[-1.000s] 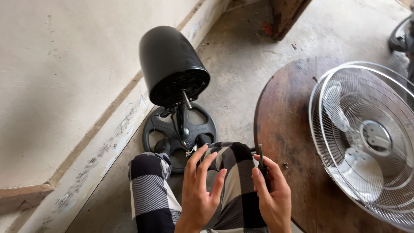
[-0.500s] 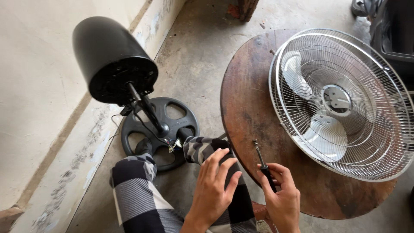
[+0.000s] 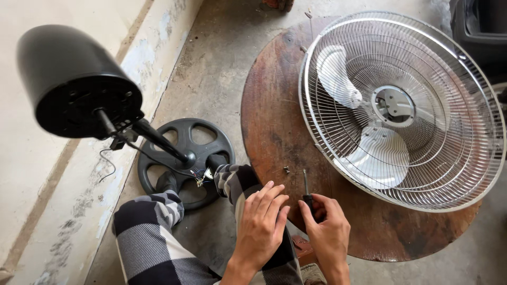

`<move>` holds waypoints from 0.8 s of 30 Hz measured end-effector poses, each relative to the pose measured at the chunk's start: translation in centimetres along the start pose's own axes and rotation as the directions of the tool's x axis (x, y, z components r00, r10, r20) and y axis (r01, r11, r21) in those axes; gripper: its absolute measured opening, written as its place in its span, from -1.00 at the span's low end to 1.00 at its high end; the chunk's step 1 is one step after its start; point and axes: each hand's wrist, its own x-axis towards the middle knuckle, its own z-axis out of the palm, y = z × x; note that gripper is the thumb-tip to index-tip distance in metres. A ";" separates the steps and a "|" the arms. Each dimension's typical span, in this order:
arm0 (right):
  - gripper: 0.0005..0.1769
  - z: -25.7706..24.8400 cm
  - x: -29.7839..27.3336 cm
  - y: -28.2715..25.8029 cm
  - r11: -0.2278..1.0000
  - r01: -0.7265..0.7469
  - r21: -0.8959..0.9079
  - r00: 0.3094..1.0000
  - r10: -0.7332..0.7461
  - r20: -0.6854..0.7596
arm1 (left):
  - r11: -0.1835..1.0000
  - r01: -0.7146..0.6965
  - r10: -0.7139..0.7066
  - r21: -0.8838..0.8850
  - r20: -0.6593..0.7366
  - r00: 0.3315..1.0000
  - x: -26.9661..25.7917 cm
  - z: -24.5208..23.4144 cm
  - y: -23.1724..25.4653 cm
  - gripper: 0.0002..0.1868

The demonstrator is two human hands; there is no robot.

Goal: The person uses a screwdriver to tighten screws on the back of a black fan motor housing. Then they pick up a metal fan cage and attach it to the front of the motor housing, aligning it with the central shaft.

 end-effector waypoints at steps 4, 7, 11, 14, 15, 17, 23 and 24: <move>-0.64 0.3 0.2 0.4 0.995 0.072 -0.066 0.997 -0.074 -0.030 | 0.999 -0.023 0.023 0.026 0.023 0.999 0.4 1.0 -0.1 -0.78; -0.64 0.5 0.2 0.4 0.992 0.091 -0.086 0.995 -0.094 -0.042 | 0.998 -0.040 0.038 0.050 0.048 0.998 0.8 1.4 -0.2 -0.77; -0.62 0.4 0.1 0.5 0.994 0.088 -0.069 0.995 -0.090 -0.032 | 0.994 -0.055 0.047 0.091 0.084 0.995 1.0 1.9 -0.2 -0.76; -0.56 0.3 0.2 0.7 0.994 0.094 -0.050 0.995 -0.095 -0.013 | 0.993 -0.056 0.047 0.108 0.089 0.995 1.0 2.2 -0.2 -0.76; -0.54 0.2 0.2 0.8 0.995 0.091 -0.043 0.996 -0.091 -0.008 | 0.992 -0.057 0.047 0.111 0.092 0.995 1.0 2.3 -0.2 -0.75; -0.51 0.0 0.2 1.1 0.997 0.066 -0.033 0.998 -0.066 0.020 | 0.991 -0.059 0.048 0.119 0.098 0.994 0.9 2.5 -0.3 -0.75; -0.49 -1.0 0.4 1.3 0.999 0.049 0.022 0.994 -0.051 0.096 | 0.991 -0.046 0.030 0.123 0.124 0.992 0.9 2.7 0.0 -0.73; -0.49 -1.3 0.3 1.2 0.999 0.041 0.031 0.995 -0.044 0.091 | 0.992 -0.048 0.033 0.118 0.120 0.992 1.0 2.7 0.1 -0.73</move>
